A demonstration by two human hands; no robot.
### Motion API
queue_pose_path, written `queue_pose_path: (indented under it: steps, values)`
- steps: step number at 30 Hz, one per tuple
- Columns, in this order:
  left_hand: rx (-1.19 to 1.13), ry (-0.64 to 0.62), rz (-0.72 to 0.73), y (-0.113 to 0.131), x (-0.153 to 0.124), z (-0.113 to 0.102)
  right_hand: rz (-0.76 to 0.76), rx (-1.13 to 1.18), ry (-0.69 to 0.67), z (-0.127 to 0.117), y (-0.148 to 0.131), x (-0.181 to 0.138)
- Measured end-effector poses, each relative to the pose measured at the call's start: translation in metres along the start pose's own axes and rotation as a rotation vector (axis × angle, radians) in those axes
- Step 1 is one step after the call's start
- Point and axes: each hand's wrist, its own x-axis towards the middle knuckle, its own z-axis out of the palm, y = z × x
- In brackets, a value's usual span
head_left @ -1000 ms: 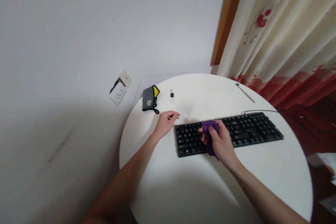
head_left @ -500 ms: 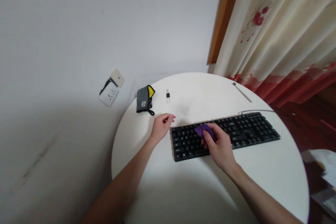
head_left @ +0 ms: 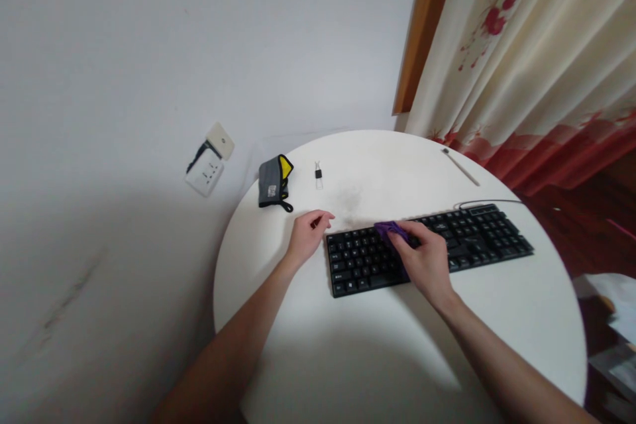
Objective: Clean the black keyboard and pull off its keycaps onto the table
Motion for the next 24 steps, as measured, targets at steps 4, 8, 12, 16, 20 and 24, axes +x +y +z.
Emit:
queue_pose_path:
  steps: [4,8,12,16,20,24]
  values:
    - [-0.008,-0.055,-0.002,-0.003,-0.001,0.002,-0.115,-0.035,0.035,0.002,-0.005,0.013]
    - [-0.037,-0.124,0.052,-0.001,-0.004,0.004,-0.238,-0.115,0.003,0.013,-0.012,0.029]
    - [0.031,-0.202,0.146,0.001,-0.005,0.004,-0.343,-0.239,-0.098,0.035,-0.018,0.033]
    - [0.009,-0.217,0.157,-0.003,-0.001,0.0,-0.424,-0.343,-0.305,0.057,-0.021,0.017]
    - [-0.038,-0.259,0.124,-0.007,0.002,-0.007,-0.467,-0.387,-0.398,0.067,-0.017,0.001]
    - [-0.138,-0.343,-0.032,-0.008,0.002,-0.014,-0.496,-0.445,-0.435,0.066,-0.015,-0.006]
